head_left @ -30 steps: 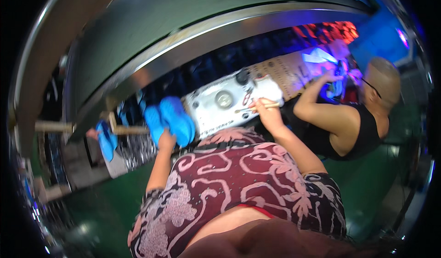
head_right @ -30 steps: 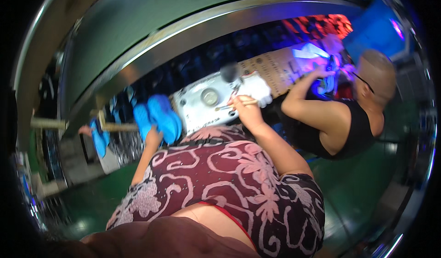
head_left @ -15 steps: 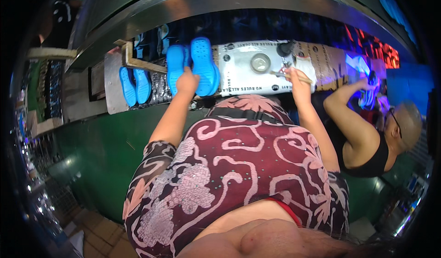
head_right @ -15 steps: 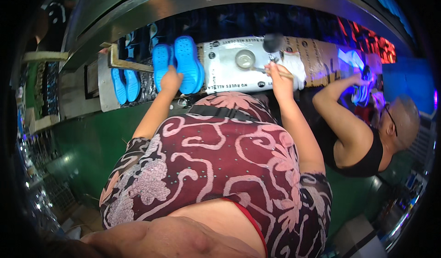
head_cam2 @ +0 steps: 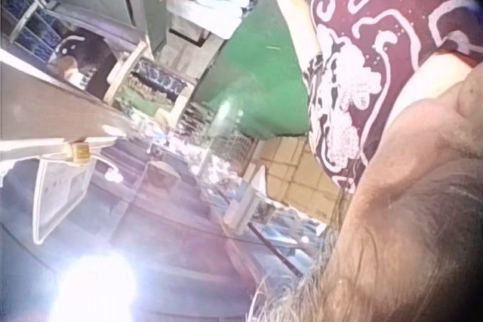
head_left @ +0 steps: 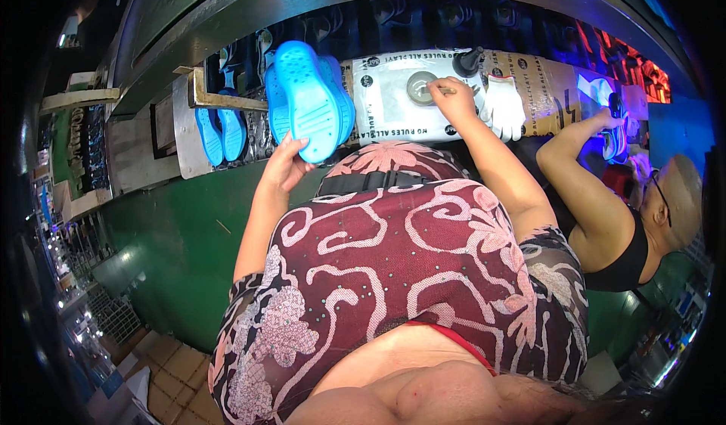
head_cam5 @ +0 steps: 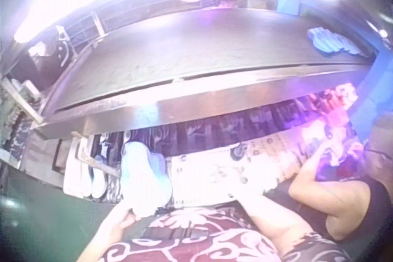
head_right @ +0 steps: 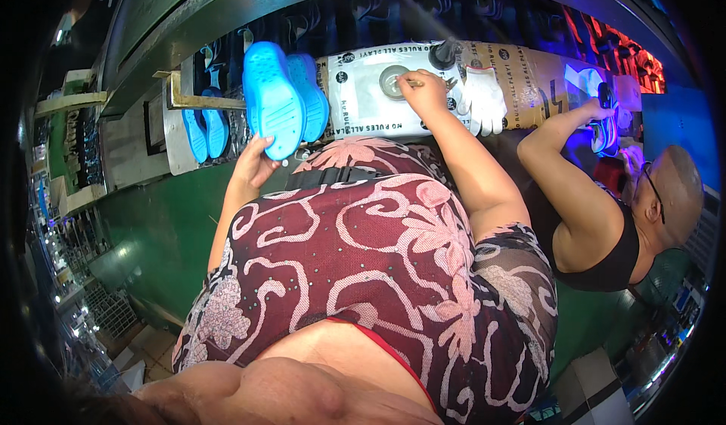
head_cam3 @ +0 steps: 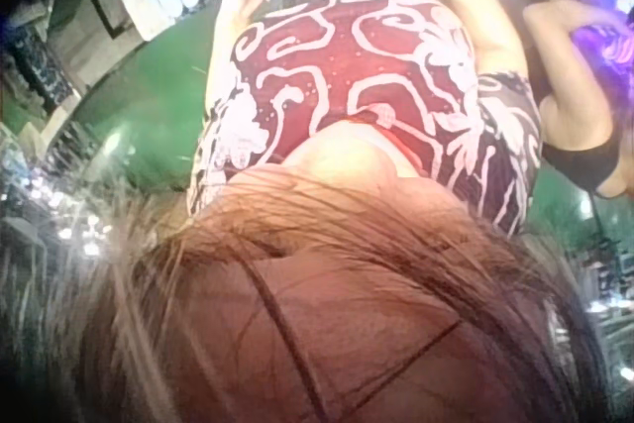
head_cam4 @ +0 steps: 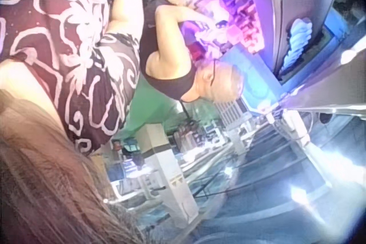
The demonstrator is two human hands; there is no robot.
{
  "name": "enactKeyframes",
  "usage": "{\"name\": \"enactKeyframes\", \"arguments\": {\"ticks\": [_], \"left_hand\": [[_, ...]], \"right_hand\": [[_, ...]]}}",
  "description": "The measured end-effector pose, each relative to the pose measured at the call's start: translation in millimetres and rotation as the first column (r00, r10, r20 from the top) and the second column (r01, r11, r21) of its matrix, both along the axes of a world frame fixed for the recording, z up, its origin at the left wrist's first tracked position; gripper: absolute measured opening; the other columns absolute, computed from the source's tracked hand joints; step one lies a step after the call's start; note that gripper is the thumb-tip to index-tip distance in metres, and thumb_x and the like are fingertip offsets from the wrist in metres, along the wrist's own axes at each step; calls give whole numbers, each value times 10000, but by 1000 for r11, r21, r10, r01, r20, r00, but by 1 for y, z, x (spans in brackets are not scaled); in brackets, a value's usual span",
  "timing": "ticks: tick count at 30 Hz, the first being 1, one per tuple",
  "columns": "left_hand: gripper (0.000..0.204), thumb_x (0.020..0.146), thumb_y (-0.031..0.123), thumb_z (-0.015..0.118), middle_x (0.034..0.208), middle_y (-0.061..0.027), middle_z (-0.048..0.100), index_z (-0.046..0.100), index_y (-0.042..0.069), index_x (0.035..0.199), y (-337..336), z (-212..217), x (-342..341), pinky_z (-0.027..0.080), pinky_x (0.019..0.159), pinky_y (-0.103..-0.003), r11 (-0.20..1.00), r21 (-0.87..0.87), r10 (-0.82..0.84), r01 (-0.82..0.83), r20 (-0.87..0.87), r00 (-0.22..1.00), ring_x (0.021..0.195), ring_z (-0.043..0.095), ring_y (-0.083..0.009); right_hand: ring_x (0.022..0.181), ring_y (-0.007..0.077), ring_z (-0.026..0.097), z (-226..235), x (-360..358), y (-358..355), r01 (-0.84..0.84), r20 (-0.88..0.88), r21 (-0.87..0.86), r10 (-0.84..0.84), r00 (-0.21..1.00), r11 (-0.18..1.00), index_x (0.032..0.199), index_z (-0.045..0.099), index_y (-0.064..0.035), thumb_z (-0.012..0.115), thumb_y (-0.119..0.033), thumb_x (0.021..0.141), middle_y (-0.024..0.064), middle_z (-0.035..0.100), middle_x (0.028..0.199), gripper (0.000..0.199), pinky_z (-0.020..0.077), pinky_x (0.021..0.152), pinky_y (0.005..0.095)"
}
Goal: The person takes shoe soles, dips a brush into adhesive, and applies adhesive across the soles before setting them down.
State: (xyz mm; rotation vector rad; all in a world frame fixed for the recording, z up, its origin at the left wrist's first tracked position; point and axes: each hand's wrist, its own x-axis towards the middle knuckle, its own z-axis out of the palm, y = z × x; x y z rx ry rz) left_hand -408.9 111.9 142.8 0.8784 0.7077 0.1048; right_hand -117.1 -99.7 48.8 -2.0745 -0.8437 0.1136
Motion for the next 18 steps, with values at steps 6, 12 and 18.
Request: {"name": "enactKeyframes", "arguments": {"ticks": [6,12,18], "left_hand": [[486,830,156,587,1058,-85,550,356,61,1247,-36,23,-18,492,569,-251,893,384,235,-236,49,971,848,581,-150],[462,798,121,591,1071,-138,537,390,-25,1188,-31,28,4,420,872,-323,712,684,211,-160,9,977,958,540,-198],[472,762,152,616,985,-164,582,417,-59,1134,-37,49,44,460,799,-327,399,906,172,-144,80,982,868,584,-231]], "right_hand": [[679,222,605,15,-1,-9,45,-162,187,-14,987,981,801,679,-50,630,-228,811,97,627,749,185,456,638,290],[713,205,598,8,-1,-13,67,-219,172,-28,975,983,822,680,-50,612,-238,830,92,635,770,199,452,670,283],[704,142,583,49,-13,-21,185,-551,315,21,834,931,850,674,-22,568,-252,873,62,649,773,254,444,663,257]]}}
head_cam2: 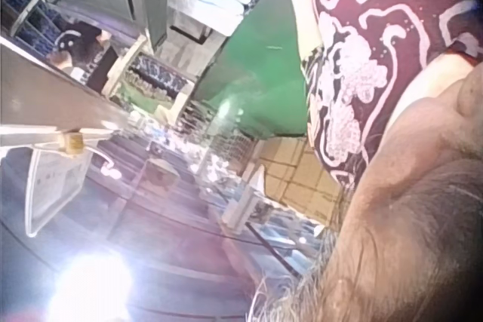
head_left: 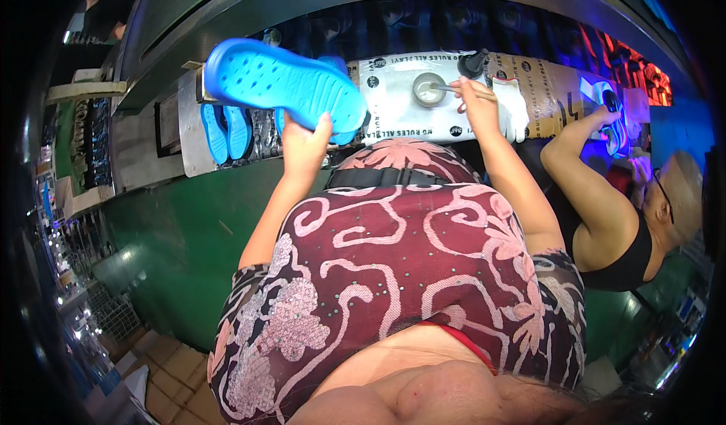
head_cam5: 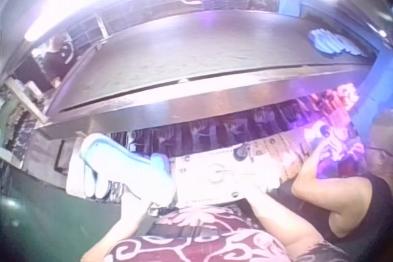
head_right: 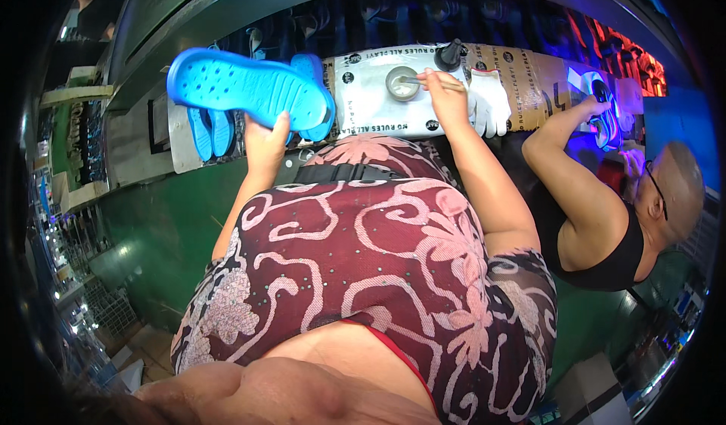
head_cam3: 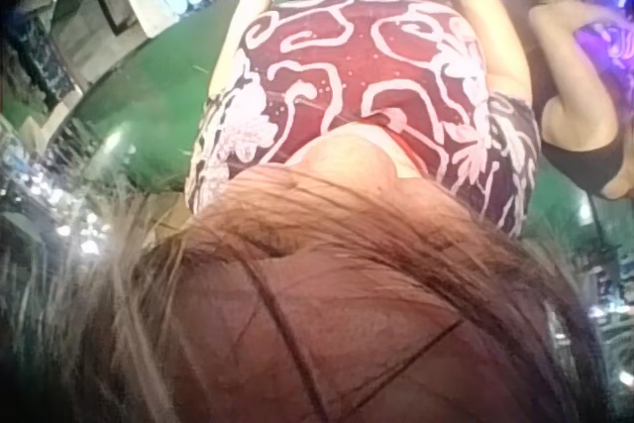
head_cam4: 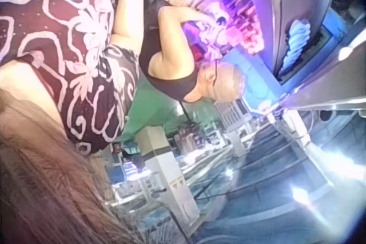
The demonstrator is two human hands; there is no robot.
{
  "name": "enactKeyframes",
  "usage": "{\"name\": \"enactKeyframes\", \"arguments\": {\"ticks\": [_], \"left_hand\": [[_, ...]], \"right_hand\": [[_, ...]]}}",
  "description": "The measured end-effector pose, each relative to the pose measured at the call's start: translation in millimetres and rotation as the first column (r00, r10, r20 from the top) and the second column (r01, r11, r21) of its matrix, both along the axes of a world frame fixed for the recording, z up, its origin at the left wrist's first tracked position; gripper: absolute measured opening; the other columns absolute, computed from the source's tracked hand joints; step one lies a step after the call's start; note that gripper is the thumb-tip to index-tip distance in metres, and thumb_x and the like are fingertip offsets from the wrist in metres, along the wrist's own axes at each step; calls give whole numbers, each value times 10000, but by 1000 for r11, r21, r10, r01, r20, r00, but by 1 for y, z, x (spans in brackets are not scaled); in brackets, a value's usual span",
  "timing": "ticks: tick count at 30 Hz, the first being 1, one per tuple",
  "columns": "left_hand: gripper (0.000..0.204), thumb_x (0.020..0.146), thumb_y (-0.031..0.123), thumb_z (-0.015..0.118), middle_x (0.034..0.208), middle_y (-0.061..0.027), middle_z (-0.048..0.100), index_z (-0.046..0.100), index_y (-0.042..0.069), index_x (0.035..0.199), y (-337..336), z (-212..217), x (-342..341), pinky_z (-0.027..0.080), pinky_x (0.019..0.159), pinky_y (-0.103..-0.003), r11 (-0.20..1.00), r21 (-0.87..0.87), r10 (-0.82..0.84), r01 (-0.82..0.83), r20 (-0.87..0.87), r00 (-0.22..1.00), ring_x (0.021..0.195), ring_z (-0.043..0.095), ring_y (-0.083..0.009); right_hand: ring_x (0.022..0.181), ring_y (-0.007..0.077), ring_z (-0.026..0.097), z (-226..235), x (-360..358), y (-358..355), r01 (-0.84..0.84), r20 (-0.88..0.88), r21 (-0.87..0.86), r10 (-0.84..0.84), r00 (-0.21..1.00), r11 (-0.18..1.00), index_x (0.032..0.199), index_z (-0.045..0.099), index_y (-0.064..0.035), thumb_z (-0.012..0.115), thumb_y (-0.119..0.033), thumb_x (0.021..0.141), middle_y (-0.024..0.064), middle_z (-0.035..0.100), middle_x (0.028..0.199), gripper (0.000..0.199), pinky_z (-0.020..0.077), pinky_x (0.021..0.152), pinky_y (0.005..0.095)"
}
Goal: The person takes shoe soles, dips a brush into adhesive, and applies adhesive across the soles before setting them down.
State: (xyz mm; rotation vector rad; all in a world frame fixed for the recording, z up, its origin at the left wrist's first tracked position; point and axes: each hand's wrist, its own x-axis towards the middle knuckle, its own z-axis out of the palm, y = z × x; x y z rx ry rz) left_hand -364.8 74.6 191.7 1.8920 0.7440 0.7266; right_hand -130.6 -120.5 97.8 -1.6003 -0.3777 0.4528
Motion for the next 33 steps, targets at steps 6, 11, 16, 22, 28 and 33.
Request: {"name": "enactKeyframes", "arguments": {"ticks": [6,11,16,22,28,33], "left_hand": [[413,732,134,626,926,-188,620,481,-66,1064,-3,30,31,469,770,-327,994,98,-42,41,4,999,838,616,-261],[391,702,97,636,881,-187,630,512,-27,1051,-4,34,41,482,726,-336,972,211,-129,101,128,983,789,632,-279],[338,656,66,659,832,-187,628,553,-19,965,1,31,45,487,672,-357,927,318,-230,197,71,971,738,623,-329],[297,654,63,659,791,-181,627,572,-14,927,5,35,45,488,642,-356,910,385,-219,153,134,967,701,619,-330],[296,660,69,656,805,-178,626,570,-11,931,4,36,43,488,656,-350,918,342,-239,202,71,968,710,618,-328],[311,661,71,658,808,-177,625,562,-9,946,6,35,45,488,659,-348,905,387,-227,177,88,970,714,621,-321]], "right_hand": [[670,98,548,80,-25,-9,-48,-1,149,48,999,988,857,652,0,498,-281,914,49,619,767,326,427,553,218],[640,166,555,145,-53,5,-322,588,45,236,774,946,756,639,-6,511,-150,875,67,610,695,227,407,736,330],[675,194,568,145,-55,17,-318,768,-133,300,565,939,719,637,-43,532,-128,843,38,626,694,183,386,848,383],[670,202,571,144,-52,17,-289,762,-169,311,567,942,721,639,-46,539,-126,836,39,623,687,173,384,853,384],[644,207,548,145,-52,26,-297,766,-133,288,574,946,710,636,-50,551,-120,823,55,610,672,157,384,841,372],[633,204,542,146,-48,27,-285,790,-203,329,517,937,706,635,-55,560,-114,816,55,603,663,146,385,830,365]]}}
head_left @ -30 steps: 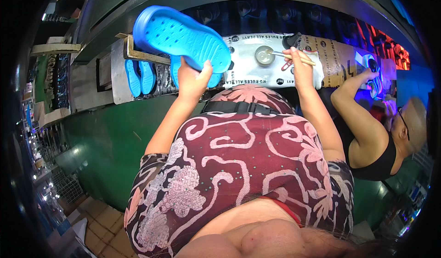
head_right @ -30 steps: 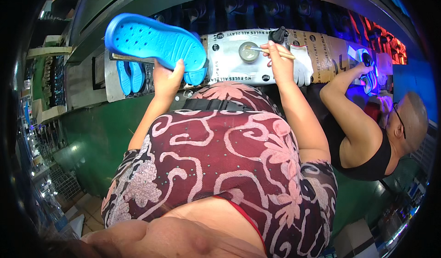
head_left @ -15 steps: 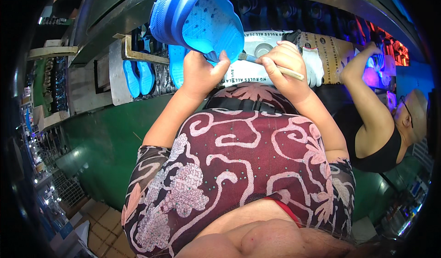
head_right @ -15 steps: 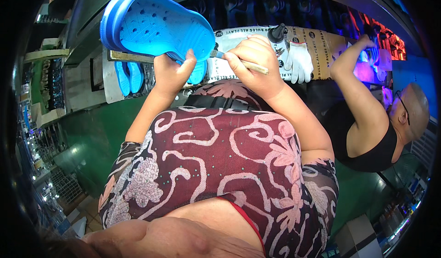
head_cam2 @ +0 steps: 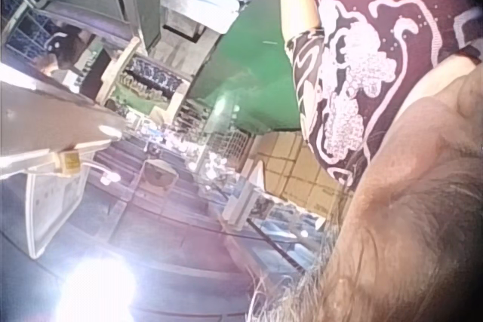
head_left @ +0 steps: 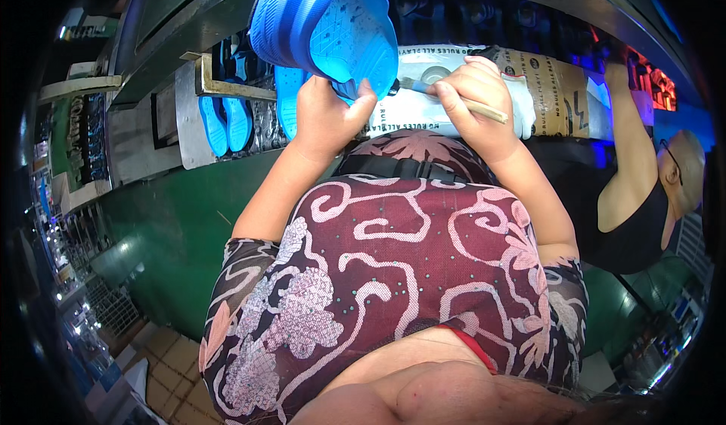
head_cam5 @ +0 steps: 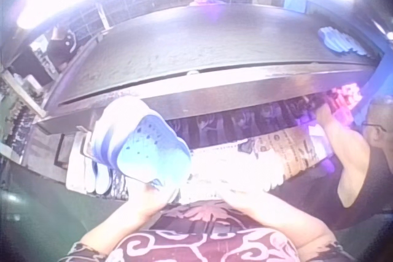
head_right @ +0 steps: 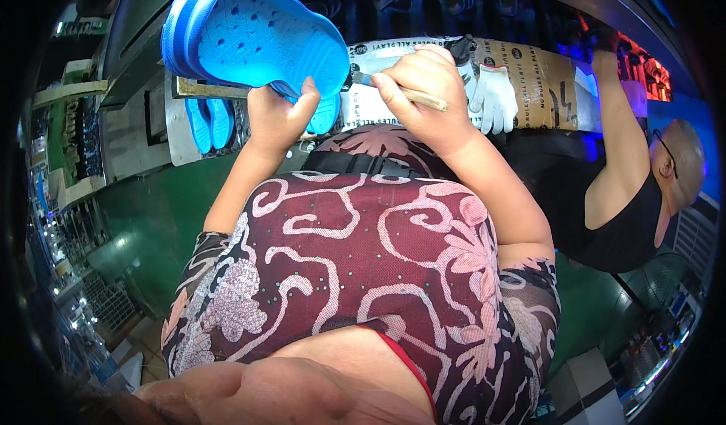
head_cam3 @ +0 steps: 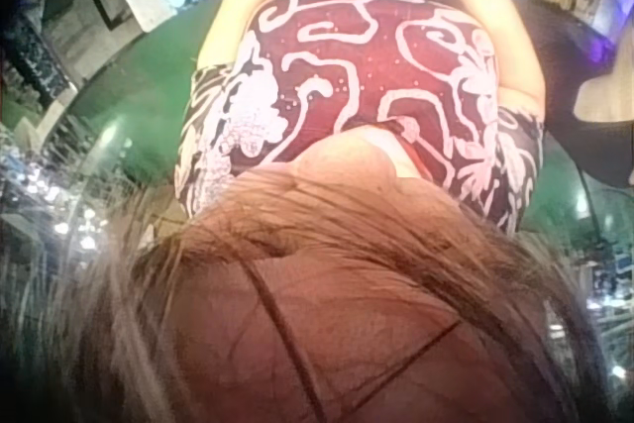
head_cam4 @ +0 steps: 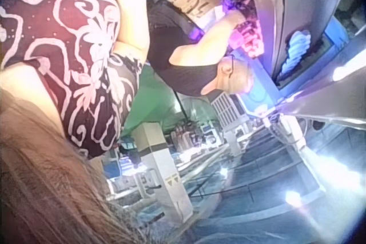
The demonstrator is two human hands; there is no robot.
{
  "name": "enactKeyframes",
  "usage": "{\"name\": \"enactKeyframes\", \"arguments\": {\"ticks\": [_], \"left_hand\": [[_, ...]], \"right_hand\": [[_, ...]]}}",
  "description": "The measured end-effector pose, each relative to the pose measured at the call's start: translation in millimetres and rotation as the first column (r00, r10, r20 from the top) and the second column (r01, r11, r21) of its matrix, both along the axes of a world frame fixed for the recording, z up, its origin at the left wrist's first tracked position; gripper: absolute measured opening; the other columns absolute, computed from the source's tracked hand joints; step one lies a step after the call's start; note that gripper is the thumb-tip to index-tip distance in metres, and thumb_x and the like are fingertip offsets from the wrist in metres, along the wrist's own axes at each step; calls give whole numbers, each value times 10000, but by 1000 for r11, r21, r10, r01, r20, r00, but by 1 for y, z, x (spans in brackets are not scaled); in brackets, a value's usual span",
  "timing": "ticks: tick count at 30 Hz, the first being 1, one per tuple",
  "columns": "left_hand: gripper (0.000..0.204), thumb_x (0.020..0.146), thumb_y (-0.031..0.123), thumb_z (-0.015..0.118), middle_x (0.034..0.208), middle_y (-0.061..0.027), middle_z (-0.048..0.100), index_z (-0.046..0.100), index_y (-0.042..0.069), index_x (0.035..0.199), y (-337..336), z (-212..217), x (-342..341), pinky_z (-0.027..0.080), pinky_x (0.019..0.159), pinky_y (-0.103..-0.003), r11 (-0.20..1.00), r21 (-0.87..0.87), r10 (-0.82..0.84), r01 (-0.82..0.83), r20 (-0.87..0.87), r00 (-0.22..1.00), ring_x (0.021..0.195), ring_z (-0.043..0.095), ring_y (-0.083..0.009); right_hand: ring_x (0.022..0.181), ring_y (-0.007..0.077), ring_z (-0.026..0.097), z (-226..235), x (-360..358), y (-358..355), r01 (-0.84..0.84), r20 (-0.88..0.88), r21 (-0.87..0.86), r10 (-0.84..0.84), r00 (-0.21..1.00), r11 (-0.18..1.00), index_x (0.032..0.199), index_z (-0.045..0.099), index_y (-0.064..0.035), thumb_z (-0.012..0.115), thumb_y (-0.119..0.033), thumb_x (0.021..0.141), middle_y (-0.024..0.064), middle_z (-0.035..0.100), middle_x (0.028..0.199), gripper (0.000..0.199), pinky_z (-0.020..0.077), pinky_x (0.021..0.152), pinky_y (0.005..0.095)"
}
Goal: The person takes shoe soles, dips a brush into adhesive, and applies adhesive across the soles before setting them down.
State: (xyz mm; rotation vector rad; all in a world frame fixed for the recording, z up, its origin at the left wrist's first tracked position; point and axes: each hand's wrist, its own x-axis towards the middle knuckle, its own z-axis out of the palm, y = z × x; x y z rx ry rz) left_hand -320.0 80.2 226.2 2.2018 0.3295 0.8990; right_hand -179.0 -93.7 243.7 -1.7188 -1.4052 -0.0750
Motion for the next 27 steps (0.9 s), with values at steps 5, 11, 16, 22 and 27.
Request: {"name": "enactKeyframes", "arguments": {"ticks": [5,11,16,22,27], "left_hand": [[341,661,69,658,810,-181,624,547,-8,974,-1,-1,0,489,655,-352,999,27,28,-27,-37,999,715,624,-323],[377,659,64,661,805,-179,624,522,-8,1001,-3,-3,3,492,649,-352,1000,-12,21,-21,-7,1000,719,629,-327],[389,656,50,668,801,-168,624,508,2,1008,-3,-7,4,495,628,-355,999,42,-21,19,58,998,707,628,-327],[421,654,54,677,772,-159,614,492,10,1030,-5,-5,1,489,594,-357,991,132,-15,5,74,997,677,622,-319],[428,652,64,677,764,-160,610,489,15,1033,-4,-8,-6,488,587,-358,986,167,-4,-1,31,1000,665,615,-328]], "right_hand": [[636,199,547,2,1,-3,-22,-35,51,24,999,998,701,643,-57,577,-119,805,49,601,659,138,387,832,364],[636,192,554,-5,0,-4,-22,23,-48,23,999,999,729,668,-64,571,-144,818,32,608,660,153,388,837,375],[638,190,555,-2,-2,-1,-42,-26,27,43,999,999,717,668,-61,564,-148,827,31,606,652,174,392,835,379],[631,182,556,-5,-8,-4,-60,-11,5,61,998,998,700,662,-48,540,-140,848,33,608,649,213,391,840,377],[628,179,556,-5,-8,-4,-34,-98,75,42,994,997,715,647,-42,527,-136,859,37,614,660,209,385,835,367]]}}
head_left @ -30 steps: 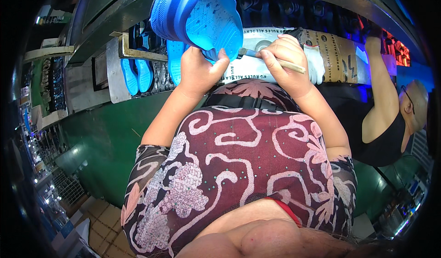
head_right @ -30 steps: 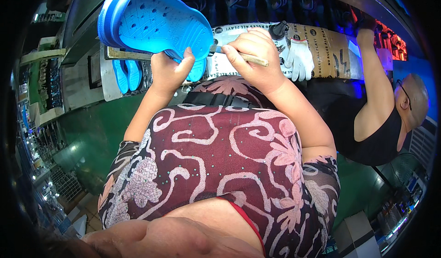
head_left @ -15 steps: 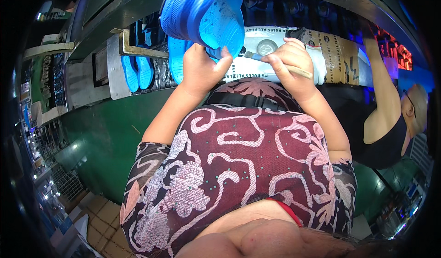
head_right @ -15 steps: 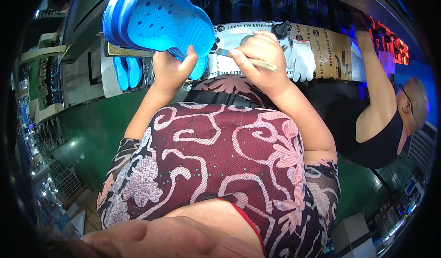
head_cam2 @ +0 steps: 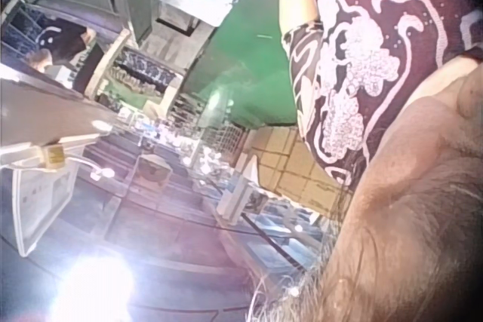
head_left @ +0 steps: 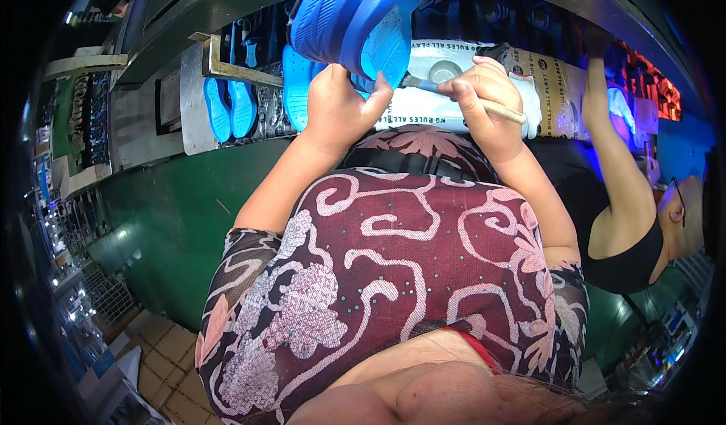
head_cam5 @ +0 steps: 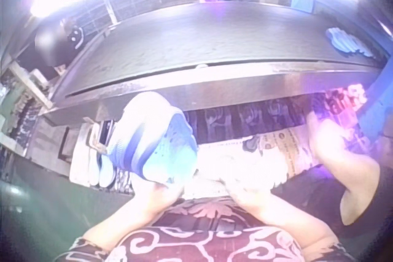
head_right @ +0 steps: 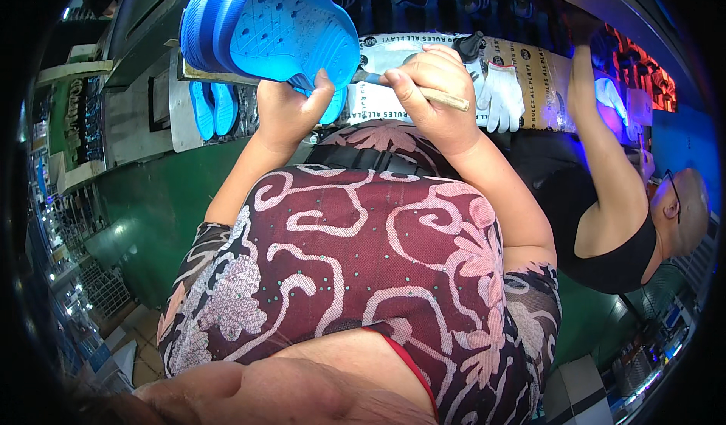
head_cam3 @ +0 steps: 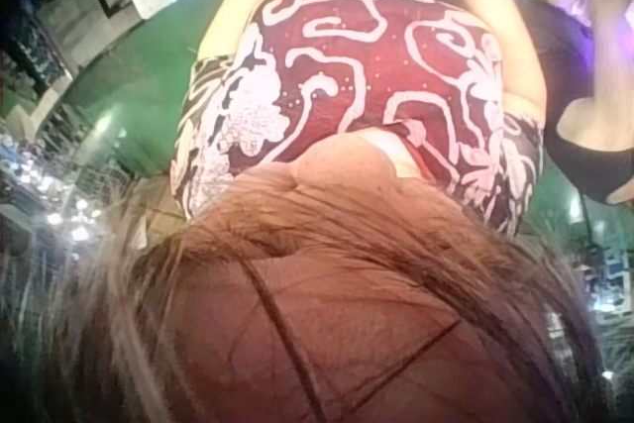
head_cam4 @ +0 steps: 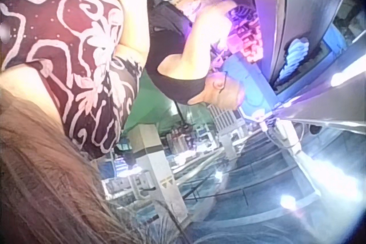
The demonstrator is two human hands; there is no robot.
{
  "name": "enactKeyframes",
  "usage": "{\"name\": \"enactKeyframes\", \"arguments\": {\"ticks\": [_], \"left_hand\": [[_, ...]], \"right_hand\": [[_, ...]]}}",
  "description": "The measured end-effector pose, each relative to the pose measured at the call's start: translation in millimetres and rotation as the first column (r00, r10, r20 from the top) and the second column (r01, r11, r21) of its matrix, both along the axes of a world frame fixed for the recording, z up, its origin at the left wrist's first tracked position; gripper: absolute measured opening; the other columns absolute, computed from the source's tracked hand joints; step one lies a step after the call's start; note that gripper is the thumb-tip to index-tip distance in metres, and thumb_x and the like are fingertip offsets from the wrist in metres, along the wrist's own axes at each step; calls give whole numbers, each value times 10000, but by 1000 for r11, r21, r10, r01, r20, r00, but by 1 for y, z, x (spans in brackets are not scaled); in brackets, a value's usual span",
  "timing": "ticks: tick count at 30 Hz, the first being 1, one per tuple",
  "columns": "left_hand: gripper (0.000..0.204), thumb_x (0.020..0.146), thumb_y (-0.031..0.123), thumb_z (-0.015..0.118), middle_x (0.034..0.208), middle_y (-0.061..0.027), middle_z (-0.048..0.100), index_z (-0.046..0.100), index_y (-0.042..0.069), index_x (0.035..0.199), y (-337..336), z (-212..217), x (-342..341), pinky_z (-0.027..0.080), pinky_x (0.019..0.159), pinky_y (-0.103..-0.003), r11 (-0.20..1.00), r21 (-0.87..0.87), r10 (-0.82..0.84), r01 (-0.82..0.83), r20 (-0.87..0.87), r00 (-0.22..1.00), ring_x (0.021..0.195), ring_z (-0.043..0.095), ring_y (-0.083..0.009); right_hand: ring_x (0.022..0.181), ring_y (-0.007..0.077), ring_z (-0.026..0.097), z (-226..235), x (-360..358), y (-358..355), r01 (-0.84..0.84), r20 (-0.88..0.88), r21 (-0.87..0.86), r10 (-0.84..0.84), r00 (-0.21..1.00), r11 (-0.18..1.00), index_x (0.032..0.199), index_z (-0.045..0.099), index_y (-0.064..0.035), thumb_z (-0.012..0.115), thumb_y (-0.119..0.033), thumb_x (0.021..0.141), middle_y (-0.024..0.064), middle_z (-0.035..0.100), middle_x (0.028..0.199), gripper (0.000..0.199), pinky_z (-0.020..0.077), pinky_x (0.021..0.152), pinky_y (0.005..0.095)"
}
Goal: The person takes shoe soles, dips a brush into adhesive, and applies adhesive across the soles before setting them down.
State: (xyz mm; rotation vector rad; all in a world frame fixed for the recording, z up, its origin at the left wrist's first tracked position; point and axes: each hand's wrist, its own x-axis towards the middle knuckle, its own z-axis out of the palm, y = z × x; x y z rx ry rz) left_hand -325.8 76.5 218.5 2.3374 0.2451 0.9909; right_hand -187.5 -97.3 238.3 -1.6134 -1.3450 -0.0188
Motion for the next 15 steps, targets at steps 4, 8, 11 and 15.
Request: {"name": "enactKeyframes", "arguments": {"ticks": [4,8,11,15], "left_hand": [[447,651,61,665,776,-168,615,483,17,1057,-4,12,1,493,596,-360,1000,-8,18,-18,11,1000,674,619,-338],[464,655,62,652,792,-178,621,476,15,1081,0,10,0,498,608,-363,997,-73,19,-19,-5,1000,688,624,-343],[470,661,72,646,801,-181,625,477,10,1095,1,15,2,500,613,-350,994,-103,26,-30,-36,999,684,622,-348],[428,712,97,637,856,-161,630,472,-48,1080,3,28,3,497,661,-319,939,-343,-14,-8,-61,998,737,628,-220]], "right_hand": [[618,185,545,-1,2,8,9,117,-45,-3,993,999,718,641,-46,560,-137,837,54,601,646,170,386,811,350],[629,190,545,5,8,5,24,67,-73,-19,998,997,714,640,-47,576,-129,824,57,595,641,152,390,810,351],[580,218,525,3,18,0,91,190,42,-97,977,995,653,633,-66,606,-133,789,48,584,613,155,397,706,333],[575,212,524,7,24,-23,200,51,85,-204,978,976,674,646,-49,581,-95,808,53,588,614,155,405,698,332]]}}
